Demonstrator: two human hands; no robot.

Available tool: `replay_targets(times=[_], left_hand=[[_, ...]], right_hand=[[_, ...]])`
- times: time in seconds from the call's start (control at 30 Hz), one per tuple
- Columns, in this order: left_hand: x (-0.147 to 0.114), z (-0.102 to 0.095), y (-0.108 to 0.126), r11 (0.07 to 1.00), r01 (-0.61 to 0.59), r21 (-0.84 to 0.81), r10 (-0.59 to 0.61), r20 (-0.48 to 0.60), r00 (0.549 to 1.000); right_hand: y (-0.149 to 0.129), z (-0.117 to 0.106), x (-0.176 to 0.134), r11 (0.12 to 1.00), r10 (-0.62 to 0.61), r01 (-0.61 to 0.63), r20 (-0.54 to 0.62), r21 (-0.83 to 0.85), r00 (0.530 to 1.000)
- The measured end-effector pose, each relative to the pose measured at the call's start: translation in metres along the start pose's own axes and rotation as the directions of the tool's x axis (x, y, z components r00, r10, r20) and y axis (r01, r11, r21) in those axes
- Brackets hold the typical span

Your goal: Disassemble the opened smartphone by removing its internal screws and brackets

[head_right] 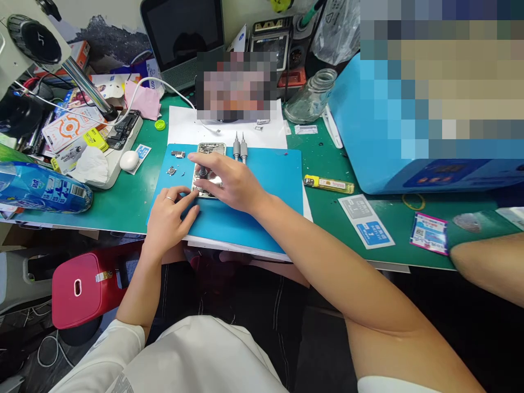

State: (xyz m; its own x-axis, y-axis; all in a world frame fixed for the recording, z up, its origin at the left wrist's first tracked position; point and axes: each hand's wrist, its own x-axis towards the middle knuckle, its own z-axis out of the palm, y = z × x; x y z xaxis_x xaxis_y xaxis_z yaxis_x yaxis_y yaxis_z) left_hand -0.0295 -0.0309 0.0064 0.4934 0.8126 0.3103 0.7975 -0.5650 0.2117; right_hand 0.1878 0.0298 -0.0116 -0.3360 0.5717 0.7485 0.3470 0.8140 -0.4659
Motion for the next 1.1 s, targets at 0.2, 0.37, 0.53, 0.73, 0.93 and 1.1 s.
replay_targets(times=[0.2,0.37,0.53,0.73,0.93,1.1], left_hand=[[-0.0001,-0.0004,0.0003,1.000,-0.003,-0.005,0.003,-0.006,1.000],[0.0000,-0.0005,0.0004,1.000,0.002,-0.007,-0.002,-0.001,1.000],[0.0003,-0.0010,0.0008,1.000,0.009,-0.010,-0.009,0.009,1.000],[0.0002,-0.0010,0.0005,1.000,0.019,-0.020,-0.018,0.011,1.000],[0.0003,-0.0018,0.0010,0.999,0.026,-0.030,-0.025,0.025,0.999],[0.0006,-0.0022,0.0015,0.999,0.025,-0.021,-0.024,0.029,0.999]], right_hand=[[-0.0020,0.0003,-0.0001,1.000,-0.003,0.003,0.009,-0.010,1.000],[-0.0002,0.0008,-0.0020,0.998,0.046,-0.045,0.021,-0.038,0.999],[-0.0015,0.0011,-0.0012,0.998,0.035,-0.035,0.003,-0.059,0.999],[0.0011,0.0011,-0.0022,0.997,0.064,-0.063,0.013,-0.047,0.998],[-0.0005,0.0008,-0.0017,0.994,0.094,-0.094,-0.002,-0.050,0.996],[0.0008,0.0013,-0.0027,0.996,0.064,-0.064,-0.002,-0.065,0.998]])
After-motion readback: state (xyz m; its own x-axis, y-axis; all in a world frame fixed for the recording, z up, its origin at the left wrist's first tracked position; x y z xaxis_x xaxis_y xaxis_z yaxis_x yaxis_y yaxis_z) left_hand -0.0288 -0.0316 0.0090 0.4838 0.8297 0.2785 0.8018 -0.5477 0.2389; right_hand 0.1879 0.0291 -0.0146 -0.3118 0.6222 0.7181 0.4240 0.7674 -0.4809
